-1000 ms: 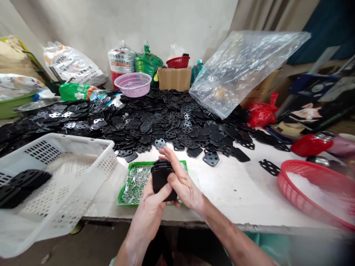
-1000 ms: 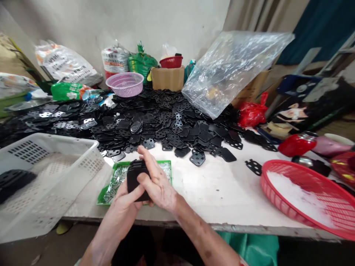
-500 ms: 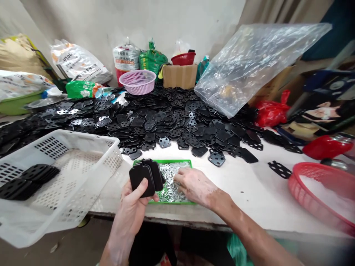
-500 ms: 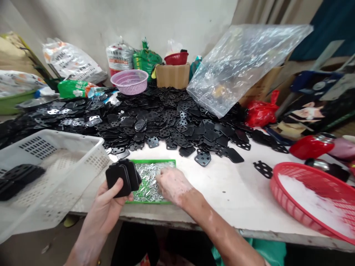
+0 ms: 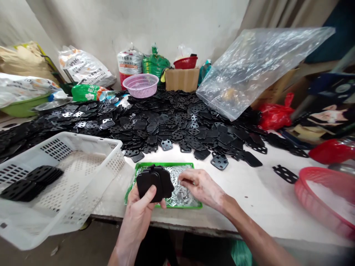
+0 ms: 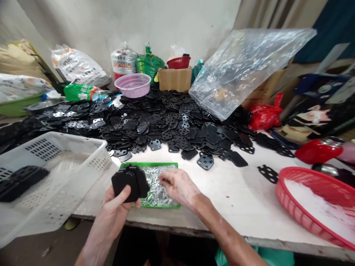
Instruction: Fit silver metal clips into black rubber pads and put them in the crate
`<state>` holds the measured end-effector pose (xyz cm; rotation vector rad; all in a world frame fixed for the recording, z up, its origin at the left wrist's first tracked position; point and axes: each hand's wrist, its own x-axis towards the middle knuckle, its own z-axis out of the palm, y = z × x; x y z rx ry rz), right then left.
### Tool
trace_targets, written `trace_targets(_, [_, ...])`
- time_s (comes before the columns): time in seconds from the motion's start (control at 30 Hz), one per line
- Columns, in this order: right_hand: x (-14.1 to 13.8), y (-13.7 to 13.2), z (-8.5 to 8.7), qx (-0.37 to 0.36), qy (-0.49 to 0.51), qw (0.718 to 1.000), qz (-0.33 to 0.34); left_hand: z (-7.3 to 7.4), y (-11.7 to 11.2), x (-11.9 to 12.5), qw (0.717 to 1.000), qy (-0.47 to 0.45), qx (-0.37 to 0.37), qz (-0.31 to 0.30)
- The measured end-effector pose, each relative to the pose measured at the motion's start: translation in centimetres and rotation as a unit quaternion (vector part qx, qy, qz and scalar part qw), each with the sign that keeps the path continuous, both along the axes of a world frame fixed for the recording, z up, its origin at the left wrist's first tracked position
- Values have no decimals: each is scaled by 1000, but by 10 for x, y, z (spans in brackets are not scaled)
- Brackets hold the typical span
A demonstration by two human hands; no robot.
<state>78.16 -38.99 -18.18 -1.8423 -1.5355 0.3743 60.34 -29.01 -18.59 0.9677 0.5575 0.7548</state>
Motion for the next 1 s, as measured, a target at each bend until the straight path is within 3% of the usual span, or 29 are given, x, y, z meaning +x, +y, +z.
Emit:
trace_targets(0.07, [3, -1, 4, 62, 108, 992, -23, -2, -2, 0, 999, 22, 30, 8])
trace_targets(0.13, [3, -2, 12, 105, 155, 982, -28, -5, -3, 1, 997, 49, 58, 19])
trace_targets(0.37, [-9, 2, 28, 201, 81, 976, -24, -8, -11, 8, 994, 85, 59, 45])
trace_targets(0.8, [-8, -10, 27, 164, -15, 986, -37, 4, -14, 11, 978, 152, 140, 13])
trace_targets(1.0, [-7, -21, 31, 122, -100, 987, -39, 10, -13, 14, 968, 178, 170, -39])
